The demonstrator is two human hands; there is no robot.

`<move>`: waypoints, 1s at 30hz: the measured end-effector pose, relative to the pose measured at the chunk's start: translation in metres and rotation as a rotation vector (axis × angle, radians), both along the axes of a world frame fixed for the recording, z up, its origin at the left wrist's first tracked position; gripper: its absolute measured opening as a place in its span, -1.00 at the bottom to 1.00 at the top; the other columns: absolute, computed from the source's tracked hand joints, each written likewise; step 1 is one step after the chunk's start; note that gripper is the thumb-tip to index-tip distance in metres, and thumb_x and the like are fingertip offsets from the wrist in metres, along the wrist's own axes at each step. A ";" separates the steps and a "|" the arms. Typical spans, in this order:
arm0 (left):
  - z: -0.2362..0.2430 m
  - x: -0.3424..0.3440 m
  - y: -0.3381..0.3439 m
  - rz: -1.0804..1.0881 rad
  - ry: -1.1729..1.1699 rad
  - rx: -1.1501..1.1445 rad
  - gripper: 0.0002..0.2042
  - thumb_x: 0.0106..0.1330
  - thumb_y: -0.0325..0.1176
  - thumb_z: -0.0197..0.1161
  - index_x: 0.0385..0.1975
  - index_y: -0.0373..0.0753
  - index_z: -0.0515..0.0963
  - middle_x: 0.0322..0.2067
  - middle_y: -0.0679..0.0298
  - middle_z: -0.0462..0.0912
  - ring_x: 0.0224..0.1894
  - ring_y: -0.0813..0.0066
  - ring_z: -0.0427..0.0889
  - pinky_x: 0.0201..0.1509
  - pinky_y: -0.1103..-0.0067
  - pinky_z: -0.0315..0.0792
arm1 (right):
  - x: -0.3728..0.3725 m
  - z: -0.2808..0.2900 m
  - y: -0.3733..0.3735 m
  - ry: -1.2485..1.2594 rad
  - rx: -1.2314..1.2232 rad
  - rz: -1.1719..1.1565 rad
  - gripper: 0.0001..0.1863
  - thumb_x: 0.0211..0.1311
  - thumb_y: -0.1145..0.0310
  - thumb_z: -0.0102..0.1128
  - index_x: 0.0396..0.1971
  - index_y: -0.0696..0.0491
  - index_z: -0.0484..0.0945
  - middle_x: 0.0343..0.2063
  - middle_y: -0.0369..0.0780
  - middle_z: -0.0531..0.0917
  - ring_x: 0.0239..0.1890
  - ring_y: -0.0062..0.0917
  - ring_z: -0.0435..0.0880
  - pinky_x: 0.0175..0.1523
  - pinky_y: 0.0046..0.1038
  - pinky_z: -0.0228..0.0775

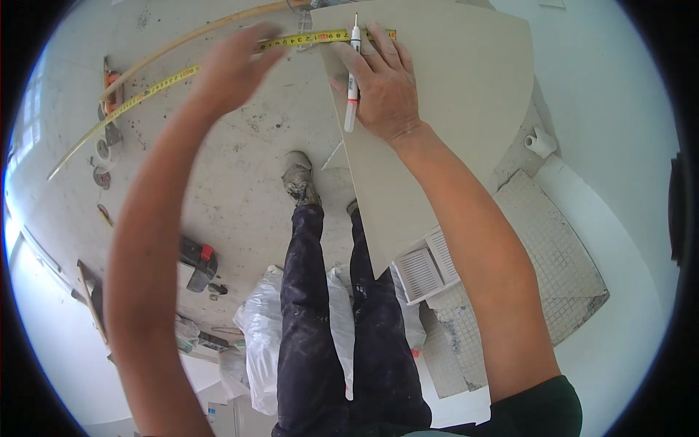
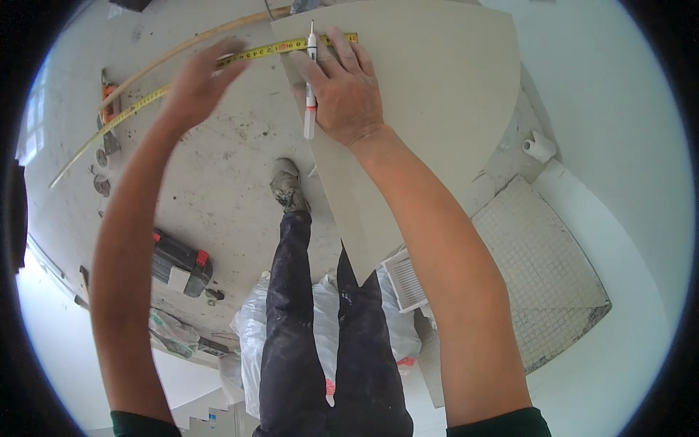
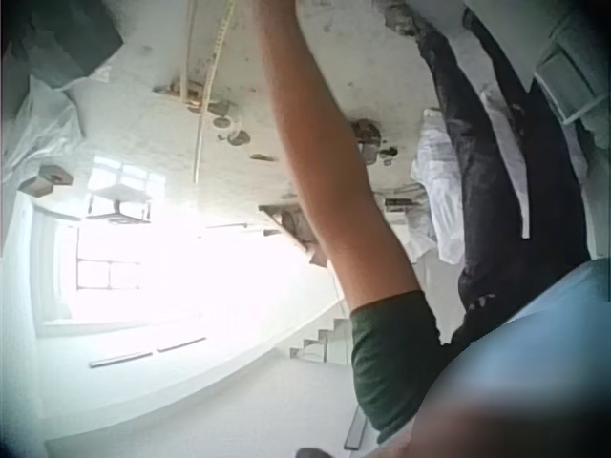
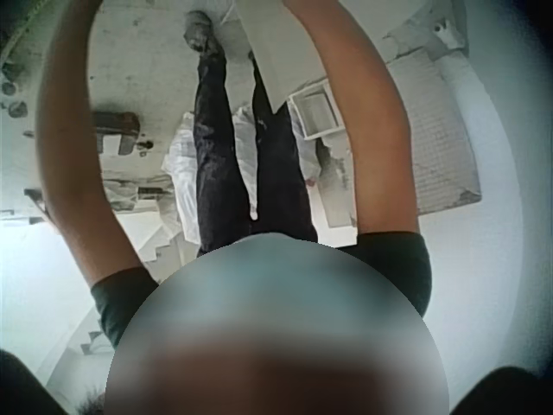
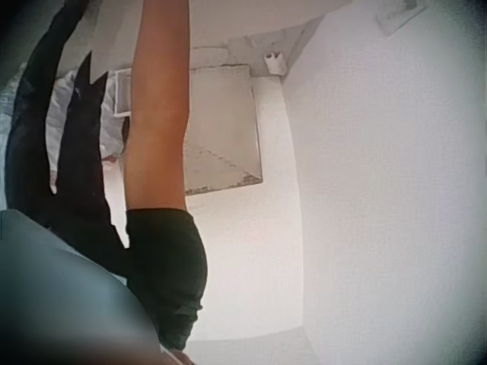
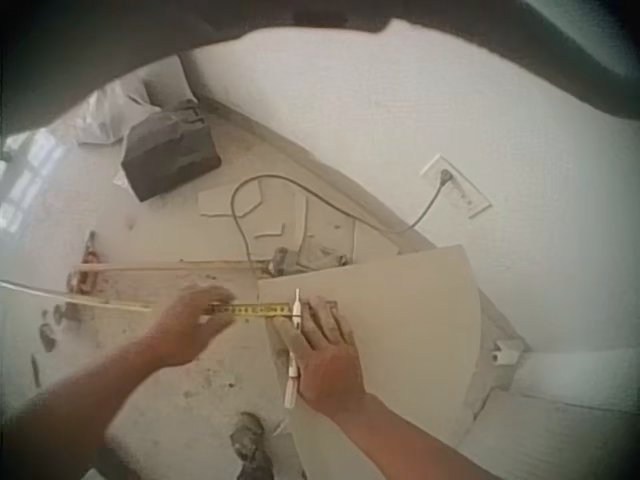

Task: Measure a tile with a tape measure and cut it using a circular saw.

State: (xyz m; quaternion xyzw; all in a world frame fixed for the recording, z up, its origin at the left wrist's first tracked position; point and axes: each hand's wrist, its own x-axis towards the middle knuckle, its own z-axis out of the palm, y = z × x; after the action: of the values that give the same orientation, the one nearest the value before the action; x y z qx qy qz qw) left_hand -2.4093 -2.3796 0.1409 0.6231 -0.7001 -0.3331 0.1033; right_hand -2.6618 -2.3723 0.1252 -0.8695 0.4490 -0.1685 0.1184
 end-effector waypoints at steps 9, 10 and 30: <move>-0.011 -0.030 -0.033 0.105 0.179 0.147 -0.74 0.26 -0.29 0.21 -0.19 -0.34 0.66 -0.46 0.20 0.69 -0.46 0.43 0.57 -0.30 0.48 0.45 | 0.001 0.002 -0.023 -0.146 0.048 0.036 -0.58 0.16 0.27 0.28 0.04 -0.01 0.56 -0.03 -0.12 0.64 0.25 -0.20 0.42 0.33 -0.11 0.22; -0.011 -0.029 -0.033 0.156 0.216 0.178 -0.74 0.26 -0.30 0.21 -0.18 -0.34 0.66 -0.47 0.24 0.67 -0.45 0.52 0.53 -0.30 0.53 0.44 | 0.000 0.005 -0.025 -0.148 0.044 0.032 -0.58 0.16 0.27 0.28 0.04 -0.01 0.56 -0.03 -0.12 0.64 0.25 -0.20 0.42 0.33 -0.11 0.22; -0.011 -0.026 -0.044 0.208 0.218 0.098 -0.76 0.27 -0.28 0.17 -0.21 -0.29 0.64 -0.39 0.10 0.70 -0.39 0.26 0.63 -0.19 0.42 0.48 | -0.013 0.020 -0.033 -0.870 0.507 -0.533 -0.69 0.35 0.32 0.17 -0.10 0.27 0.60 -0.35 -0.24 0.67 -0.31 -0.66 0.57 -0.16 -0.59 0.44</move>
State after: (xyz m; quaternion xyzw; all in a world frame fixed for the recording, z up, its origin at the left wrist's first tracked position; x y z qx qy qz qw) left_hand -2.4357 -2.4233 0.1300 0.6567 -0.5995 -0.4199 0.1820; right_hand -2.6744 -2.4052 0.1447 -0.5208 0.5893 -0.4221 0.4508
